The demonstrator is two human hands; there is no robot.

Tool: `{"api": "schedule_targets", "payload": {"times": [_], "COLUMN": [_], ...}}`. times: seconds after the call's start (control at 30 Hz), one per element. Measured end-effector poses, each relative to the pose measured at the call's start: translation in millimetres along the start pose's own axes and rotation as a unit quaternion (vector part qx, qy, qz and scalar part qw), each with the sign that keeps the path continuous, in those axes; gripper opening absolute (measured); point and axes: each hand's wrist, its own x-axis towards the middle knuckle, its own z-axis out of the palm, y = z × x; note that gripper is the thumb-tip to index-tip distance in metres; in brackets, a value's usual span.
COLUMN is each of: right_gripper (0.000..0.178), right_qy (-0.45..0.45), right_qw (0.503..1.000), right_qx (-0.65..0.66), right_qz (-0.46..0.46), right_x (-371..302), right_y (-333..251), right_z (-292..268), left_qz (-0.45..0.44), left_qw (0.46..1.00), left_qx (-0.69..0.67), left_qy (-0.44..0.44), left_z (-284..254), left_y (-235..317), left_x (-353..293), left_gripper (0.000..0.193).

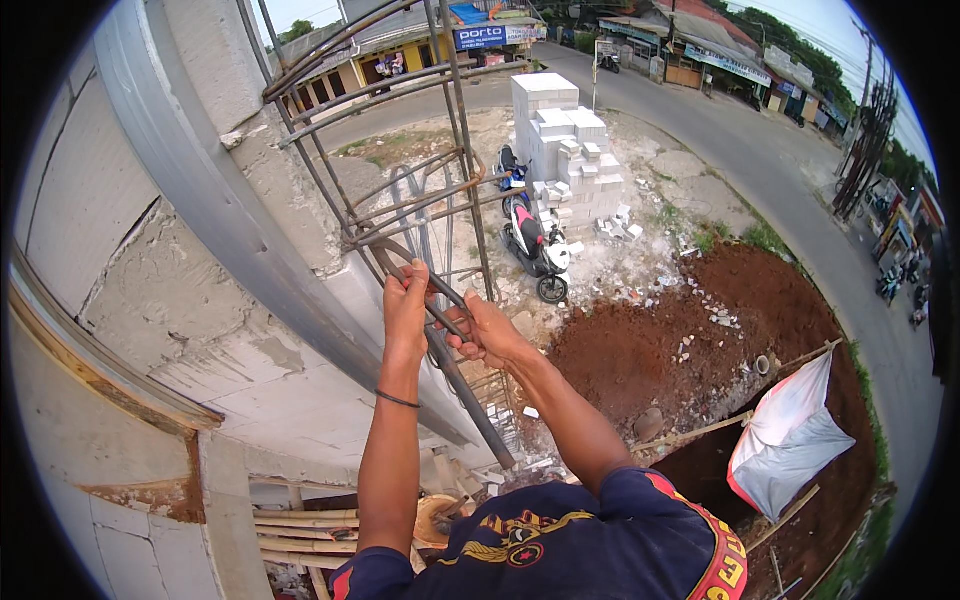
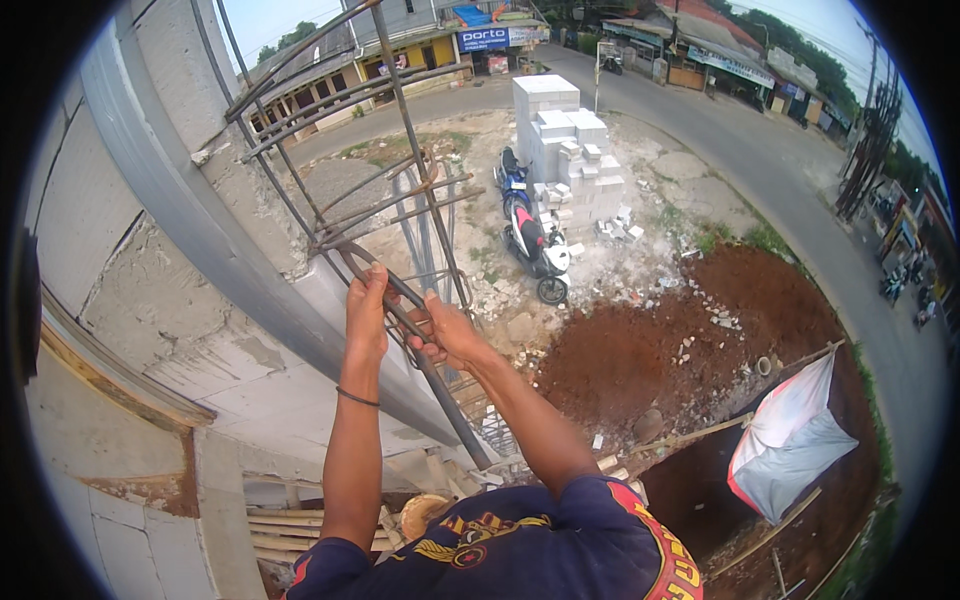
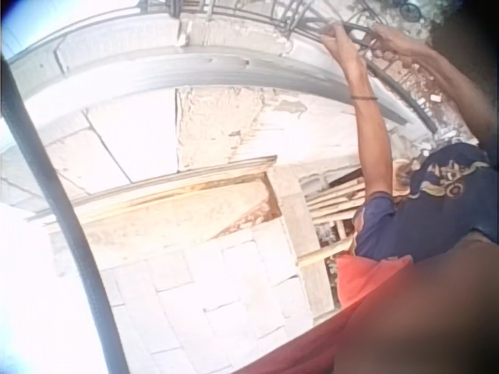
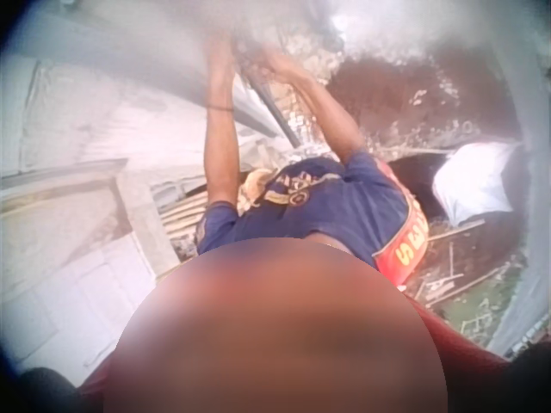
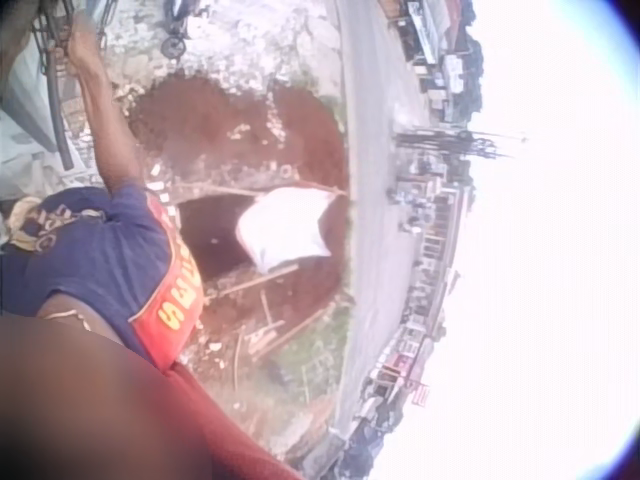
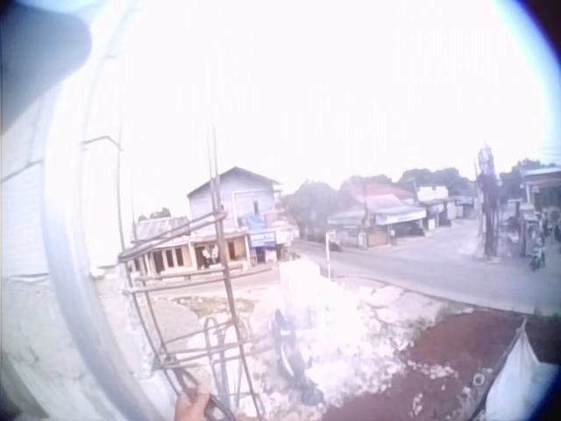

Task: The person assembles a metal scaffolding frame on a construction site. They lift and position metal bars, then secure them using a hammer and wire ties. The person repeatedly hammers and ties the bars to stabilize the structure.

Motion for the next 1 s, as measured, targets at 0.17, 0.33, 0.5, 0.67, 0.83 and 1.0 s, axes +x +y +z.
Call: {"api": "schedule_targets", "payload": {"times": [0.17, 0.33, 0.5, 0.67, 0.83, 1.0], "right_gripper": [0.072, 0.076, 0.077, 0.066, 0.055, 0.052], "right_qy": [-0.063, -0.093, -0.174, 0.037, 0.251, 0.214], "right_qw": [0.994, 0.989, 0.97, 0.998, 0.774, 0.749], "right_qx": [-0.068, -0.075, 0.109, 0.011, -0.457, -0.515], "right_qz": [0.066, 0.085, 0.129, 0.052, -0.359, -0.358], "right_x": [1.1, 12.2, 12.5, 5.9, -7.9, 3.6], "right_y": [-32.6, -37.7, 1.6, 29.8, 38.0, 41.9], "right_z": [-20.6, -32.9, -19.6, 10.0, 41.5, 32.8], "left_qz": [-0.047, -0.084, -0.087, -0.118, -0.105, -0.045], "left_qw": [0.995, 0.979, 0.929, 0.907, 0.947, 0.987], "left_qx": [-0.063, -0.154, -0.31, -0.362, -0.295, -0.143], "left_qy": [-0.064, -0.104, -0.184, -0.18, -0.071, -0.059], "left_z": [-10.2, -16.1, -14.5, -18.6, -4.5, -9.8], "left_y": [-2.6, -9.6, -13.8, -13.5, -13.9, -9.9], "left_x": [8.1, 16.4, 26.7, 29.1, 25.1, 17.5], "left_gripper": [0.041, 0.042, 0.039, 0.027, 0.024, 0.029]}}
